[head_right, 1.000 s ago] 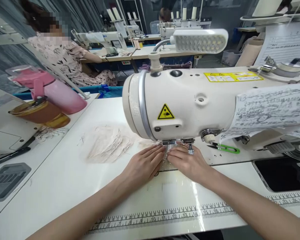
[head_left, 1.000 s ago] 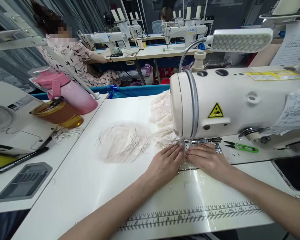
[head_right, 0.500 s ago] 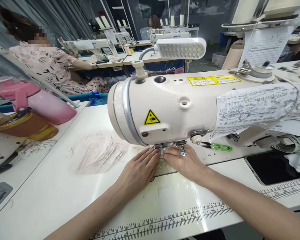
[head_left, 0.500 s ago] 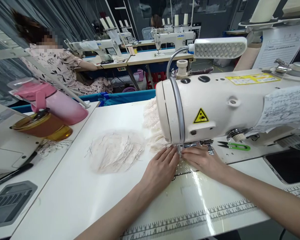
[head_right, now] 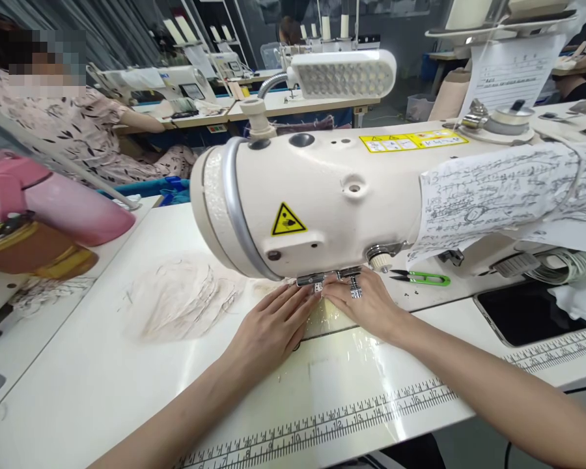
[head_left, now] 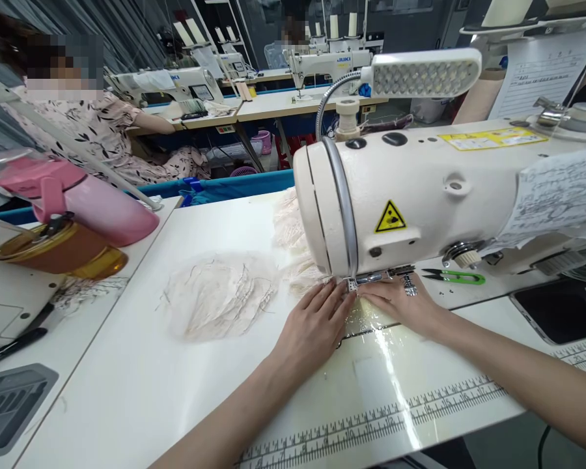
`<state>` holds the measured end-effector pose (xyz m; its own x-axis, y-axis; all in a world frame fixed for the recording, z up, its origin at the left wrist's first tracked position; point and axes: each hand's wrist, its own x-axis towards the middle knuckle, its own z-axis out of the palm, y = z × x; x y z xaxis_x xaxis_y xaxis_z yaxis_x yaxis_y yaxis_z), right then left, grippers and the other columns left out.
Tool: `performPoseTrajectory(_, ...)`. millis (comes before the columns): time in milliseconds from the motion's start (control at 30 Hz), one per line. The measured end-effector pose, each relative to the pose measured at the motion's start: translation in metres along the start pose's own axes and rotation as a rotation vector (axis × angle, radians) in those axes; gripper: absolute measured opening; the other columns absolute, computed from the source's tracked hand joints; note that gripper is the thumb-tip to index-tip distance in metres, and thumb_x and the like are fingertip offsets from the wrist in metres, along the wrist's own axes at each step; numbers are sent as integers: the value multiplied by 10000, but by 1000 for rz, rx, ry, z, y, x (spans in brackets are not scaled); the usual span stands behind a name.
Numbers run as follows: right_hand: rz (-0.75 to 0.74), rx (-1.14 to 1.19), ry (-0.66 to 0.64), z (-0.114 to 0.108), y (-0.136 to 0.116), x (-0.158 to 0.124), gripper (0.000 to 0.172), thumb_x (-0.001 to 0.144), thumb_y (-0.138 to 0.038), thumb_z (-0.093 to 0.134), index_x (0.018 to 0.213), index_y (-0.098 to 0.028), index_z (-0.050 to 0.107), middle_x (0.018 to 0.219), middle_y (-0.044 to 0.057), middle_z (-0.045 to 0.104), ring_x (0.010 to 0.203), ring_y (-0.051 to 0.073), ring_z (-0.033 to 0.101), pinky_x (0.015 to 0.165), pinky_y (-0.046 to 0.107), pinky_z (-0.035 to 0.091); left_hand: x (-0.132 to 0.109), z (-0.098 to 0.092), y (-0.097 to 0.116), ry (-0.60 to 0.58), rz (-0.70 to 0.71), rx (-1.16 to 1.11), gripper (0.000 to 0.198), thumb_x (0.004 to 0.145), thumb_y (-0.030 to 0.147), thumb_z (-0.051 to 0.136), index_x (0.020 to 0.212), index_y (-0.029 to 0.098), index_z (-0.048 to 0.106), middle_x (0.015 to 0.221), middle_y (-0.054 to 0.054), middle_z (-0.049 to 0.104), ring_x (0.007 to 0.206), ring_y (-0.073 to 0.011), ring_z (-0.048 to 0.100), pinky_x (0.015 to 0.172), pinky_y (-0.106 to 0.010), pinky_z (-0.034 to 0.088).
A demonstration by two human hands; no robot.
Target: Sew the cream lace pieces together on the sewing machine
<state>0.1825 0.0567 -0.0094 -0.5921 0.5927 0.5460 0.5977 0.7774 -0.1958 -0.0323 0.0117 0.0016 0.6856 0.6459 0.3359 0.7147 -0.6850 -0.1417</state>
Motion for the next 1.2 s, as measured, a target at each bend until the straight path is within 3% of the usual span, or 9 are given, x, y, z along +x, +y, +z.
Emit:
performPoseTrajectory(367,90,110,-6,-9,-2,3,272,929,-259,474,1124,-371,628,959,-1,682,887,198,639,764,392,552,1,1,1,13,-36,22,371,925,203,432,1277,142,535,1281,-117,566,1185,-270,534,1000,-444,436)
performPoseTrajectory(567,148,32,-1,2,1,4,258,935,-294,455,1075,-366,660,968,-4,684,883,198,632,769,392,543,4,-1,2,4,-81,29,359,935,237,440,1266,146,546,1287,-118,561,1161,-284,546,983,-456,434)
performPoseTrajectory(700,110,2,-2,0,0,4,277,929,-279,465,1130,-376,629,1001,-14,679,919,179,623,803,375,524,4,-1,4,57,-81,42,343,937,219,455,1253,129,552,1277,-118,569,1187,-282,520,1008,-461,399)
performPoseTrajectory(867,38,-63,-38,-16,-8,1,255,919,-252,487,1105,-331,642,1043,1,677,897,174,627,846,378,492,3,2,5,92,15,54,311,919,142,468,1207,89,574,1260,-119,582,1134,-237,558,1005,-388,415)
performPoseTrajectory(1000,55,-94,-28,-13,-14,-4,213,919,-290,506,1053,-293,671,983,7,696,836,179,635,864,401,474,3,1,3,92,-55,54,326,943,214,427,1181,54,582,1193,-137,620,1091,-246,582,992,-390,421)
performPoseTrajectory(1200,102,-75,-70,-6,-16,-8,247,906,-355,529,1096,-283,668,962,32,693,776,181,644,824,391,507,5,-5,2,14,-150,-43,361,936,252,419,1262,154,538,1217,-67,616,1094,-234,571,1016,-420,380)
